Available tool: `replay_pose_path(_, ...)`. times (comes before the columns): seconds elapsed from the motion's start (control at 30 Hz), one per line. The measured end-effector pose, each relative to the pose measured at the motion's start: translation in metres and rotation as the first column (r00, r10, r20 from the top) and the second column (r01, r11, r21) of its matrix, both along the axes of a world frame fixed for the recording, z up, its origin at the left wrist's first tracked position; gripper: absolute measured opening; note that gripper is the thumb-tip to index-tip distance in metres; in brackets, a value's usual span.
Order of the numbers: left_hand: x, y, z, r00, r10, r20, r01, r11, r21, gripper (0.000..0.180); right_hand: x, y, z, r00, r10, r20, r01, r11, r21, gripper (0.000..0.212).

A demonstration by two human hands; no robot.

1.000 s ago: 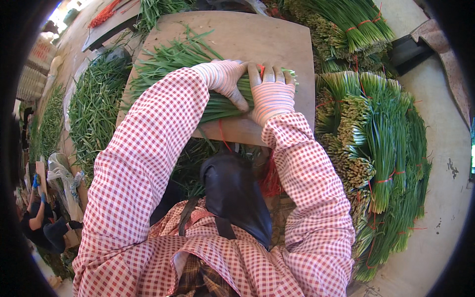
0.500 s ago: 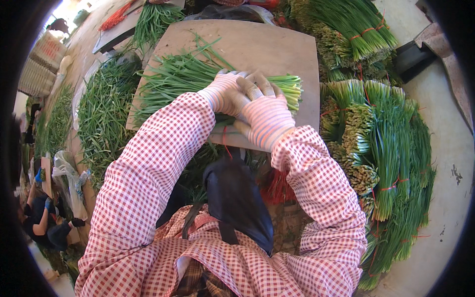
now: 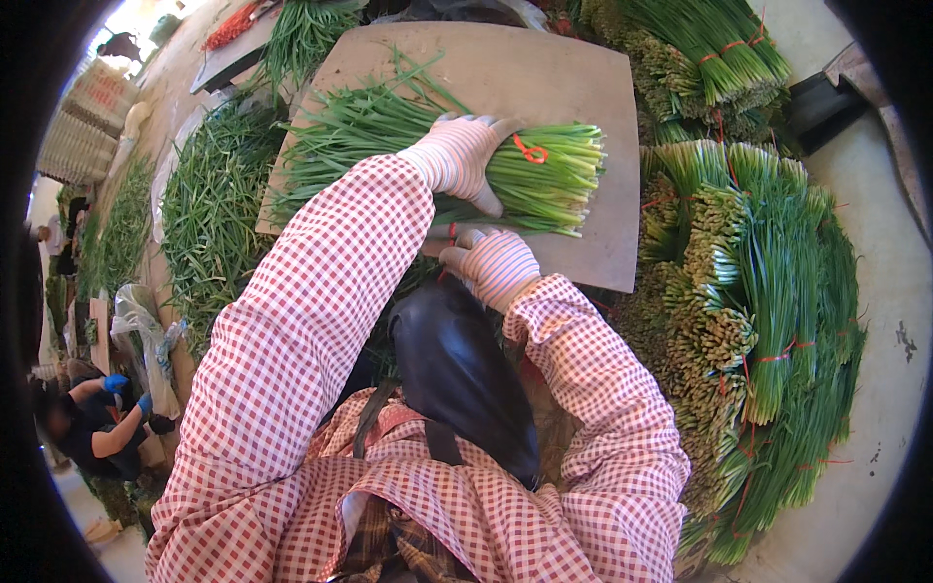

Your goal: The person bundles handfuls of green vegetables using red plastic ties and organizes them into stacks.

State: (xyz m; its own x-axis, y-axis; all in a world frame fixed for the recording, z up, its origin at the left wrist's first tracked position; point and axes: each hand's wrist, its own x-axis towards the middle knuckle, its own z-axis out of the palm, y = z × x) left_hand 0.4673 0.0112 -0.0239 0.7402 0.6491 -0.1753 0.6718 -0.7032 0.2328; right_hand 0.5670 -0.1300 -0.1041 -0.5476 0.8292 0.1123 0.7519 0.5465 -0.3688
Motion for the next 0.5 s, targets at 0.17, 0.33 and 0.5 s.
replay_pose_path(0.17, -0.004, 0.004, -0.003, 1.000, 0.014, 0.005, -0.013, 1.000, -0.025, 0.114, -0.006, -0.008, 0.009, 0.991, -0.119, 0.053, 0.122, 0.991, -0.058, 0.022)
replay_pose_path(0.33, -0.002, 0.002, -0.004, 1.000, 0.015, 0.022, -0.015, 1.000, -0.011, 0.111, 0.019, -0.019, 0.000, 0.912, -0.149, -0.381, 0.125, 0.988, -0.088, 0.021)
replay_pose_path(0.5, -0.002, 0.002, -0.001, 0.997, 0.003, 0.079, -0.004, 1.000, 0.007, 0.107, 0.030, -0.027, 0.000, 0.967, -0.162, -0.198, 0.177, 0.982, 0.064, 0.031)
